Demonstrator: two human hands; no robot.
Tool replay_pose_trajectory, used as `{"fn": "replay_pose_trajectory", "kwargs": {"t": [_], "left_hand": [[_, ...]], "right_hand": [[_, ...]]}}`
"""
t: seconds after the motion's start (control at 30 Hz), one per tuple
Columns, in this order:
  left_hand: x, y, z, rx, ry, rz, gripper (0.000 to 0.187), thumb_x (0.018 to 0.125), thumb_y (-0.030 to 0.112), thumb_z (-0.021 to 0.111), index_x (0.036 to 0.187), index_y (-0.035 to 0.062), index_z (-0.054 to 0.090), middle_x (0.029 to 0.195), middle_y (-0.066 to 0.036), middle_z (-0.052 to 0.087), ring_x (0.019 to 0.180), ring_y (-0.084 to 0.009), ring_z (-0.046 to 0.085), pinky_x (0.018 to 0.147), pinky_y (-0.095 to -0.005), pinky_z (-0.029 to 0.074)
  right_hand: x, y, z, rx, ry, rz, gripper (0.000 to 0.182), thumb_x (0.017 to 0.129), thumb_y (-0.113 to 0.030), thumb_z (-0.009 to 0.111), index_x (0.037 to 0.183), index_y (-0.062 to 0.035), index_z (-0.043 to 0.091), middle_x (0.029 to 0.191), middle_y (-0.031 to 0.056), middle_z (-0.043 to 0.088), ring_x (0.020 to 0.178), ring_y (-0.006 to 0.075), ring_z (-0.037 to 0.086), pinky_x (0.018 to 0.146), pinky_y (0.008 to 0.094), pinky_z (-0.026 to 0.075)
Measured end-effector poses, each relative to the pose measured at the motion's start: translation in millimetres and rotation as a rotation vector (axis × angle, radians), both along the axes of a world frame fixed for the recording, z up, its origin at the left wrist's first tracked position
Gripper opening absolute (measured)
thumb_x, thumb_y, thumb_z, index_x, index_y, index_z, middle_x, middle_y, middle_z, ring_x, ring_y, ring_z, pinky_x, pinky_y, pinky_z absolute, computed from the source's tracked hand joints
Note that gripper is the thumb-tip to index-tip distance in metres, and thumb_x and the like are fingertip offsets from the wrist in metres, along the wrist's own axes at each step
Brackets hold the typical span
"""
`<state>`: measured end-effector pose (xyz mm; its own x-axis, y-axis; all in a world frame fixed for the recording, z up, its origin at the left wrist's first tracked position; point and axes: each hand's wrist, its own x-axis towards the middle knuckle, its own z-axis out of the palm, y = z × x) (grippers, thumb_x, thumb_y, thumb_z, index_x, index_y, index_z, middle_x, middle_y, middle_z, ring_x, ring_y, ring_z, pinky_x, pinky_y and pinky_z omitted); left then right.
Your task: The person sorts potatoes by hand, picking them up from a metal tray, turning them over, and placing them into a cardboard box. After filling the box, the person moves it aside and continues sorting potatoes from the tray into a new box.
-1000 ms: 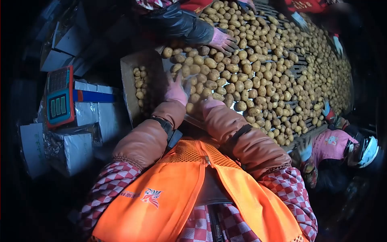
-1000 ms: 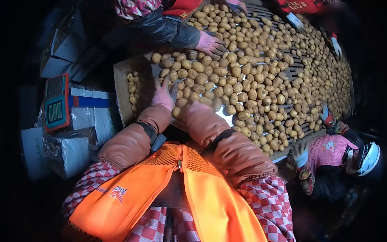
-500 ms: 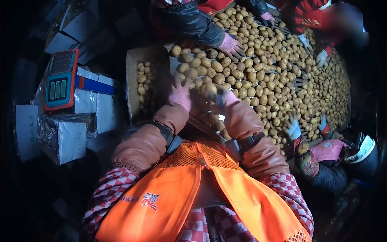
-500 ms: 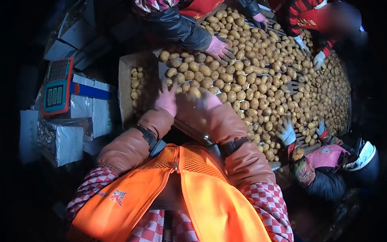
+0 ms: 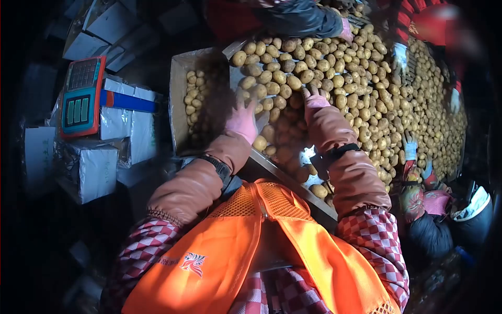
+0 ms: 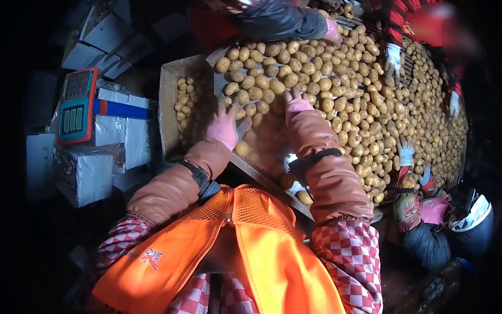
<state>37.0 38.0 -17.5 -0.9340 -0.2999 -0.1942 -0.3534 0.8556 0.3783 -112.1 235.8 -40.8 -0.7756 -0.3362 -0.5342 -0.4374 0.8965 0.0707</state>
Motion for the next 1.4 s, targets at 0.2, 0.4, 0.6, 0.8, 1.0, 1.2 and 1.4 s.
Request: {"fn": "replay_pose_trajectory", "kwargs": {"t": [0.2, 0.4, 0.6, 0.8, 1.0, 1.2, 1.4], "left_hand": [[-1.9, -0.8, -3.5, 0.002, 0.033, 0.004, 0.070, 0.088, 0.054, 0.063, 0.148, 0.0232, 0.042, 0.156, -0.025, 0.029, 0.120, -0.0482, 0.055, 0.096, -0.0513, 0.051], [-0.8, -3.6, 3.9, 0.050, -0.019, 0.008, 0.068, 0.088, 0.055, 0.063, 0.146, 0.0248, 0.045, 0.155, -0.021, 0.031, 0.118, -0.0458, 0.057, 0.095, -0.0506, 0.051], [6.2, -9.9, -13.8, 0.093, 0.130, -0.022, 0.066, 0.086, 0.055, 0.066, 0.143, 0.0246, 0.050, 0.154, -0.017, 0.034, 0.115, -0.0442, 0.059, 0.096, -0.0503, 0.051], [5.2, -8.8, -21.1, -0.013, 0.216, -0.085, 0.069, 0.088, 0.055, 0.064, 0.145, 0.0199, 0.047, 0.152, -0.016, 0.036, 0.119, -0.0409, 0.056, 0.097, -0.0492, 0.049], [5.4, -10.5, -20.8, -0.020, 0.201, -0.105, 0.071, 0.089, 0.058, 0.060, 0.148, 0.0197, 0.045, 0.153, -0.016, 0.035, 0.123, -0.0400, 0.052, 0.101, -0.0501, 0.046], [4.2, -9.6, -10.7, 0.000, 0.087, -0.100, 0.065, 0.089, 0.035, 0.063, 0.150, 0.0228, 0.043, 0.152, -0.016, 0.035, 0.126, -0.0392, 0.051, 0.102, -0.0497, 0.045], [4.1, -10.2, -29.1, 0.109, -0.090, -0.029, 0.058, 0.081, 0.010, 0.059, 0.138, 0.0183, 0.053, 0.150, -0.017, 0.039, 0.110, -0.0386, 0.061, 0.093, -0.0485, 0.050]], "right_hand": [[-2.3, -10.1, -20.4, 0.001, -0.013, -0.062, 0.064, 0.093, -0.034, 0.060, 0.150, -0.0276, 0.032, 0.154, 0.0147, 0.033, 0.138, 0.0439, 0.039, 0.110, 0.0529, 0.041], [-5.9, -15.7, -59.5, -0.058, 0.005, -0.178, 0.061, 0.094, -0.040, 0.058, 0.148, -0.0267, 0.034, 0.150, 0.0175, 0.038, 0.136, 0.0441, 0.042, 0.109, 0.0533, 0.042], [-2.8, 5.6, -65.9, -0.055, -0.158, -0.385, 0.051, 0.096, -0.041, 0.053, 0.141, -0.0201, 0.040, 0.146, 0.0247, 0.041, 0.132, 0.0420, 0.047, 0.107, 0.0508, 0.043], [32.8, -7.5, 29.8, -0.028, -0.092, -0.304, 0.067, 0.086, -0.016, 0.061, 0.148, -0.0196, 0.038, 0.162, 0.0138, 0.021, 0.140, 0.0406, 0.040, 0.114, 0.0495, 0.038], [26.6, 21.1, 19.1, -0.264, 0.003, -0.413, 0.047, 0.087, -0.015, 0.063, 0.133, -0.0155, 0.054, 0.147, 0.0173, 0.042, 0.131, 0.0381, 0.050, 0.108, 0.0459, 0.043], [20.2, 15.7, 66.6, -1.130, -0.426, -0.928, 0.046, 0.091, -0.016, 0.069, 0.134, -0.0103, 0.052, 0.123, 0.0118, 0.060, 0.098, 0.0246, 0.062, 0.069, 0.0416, 0.057], [-18.1, -48.9, 18.0, -1.212, -0.200, -0.528, 0.048, 0.099, -0.034, 0.055, 0.141, -0.0104, 0.051, 0.121, 0.0103, 0.059, 0.102, 0.0209, 0.058, 0.085, 0.0323, 0.049]]}}
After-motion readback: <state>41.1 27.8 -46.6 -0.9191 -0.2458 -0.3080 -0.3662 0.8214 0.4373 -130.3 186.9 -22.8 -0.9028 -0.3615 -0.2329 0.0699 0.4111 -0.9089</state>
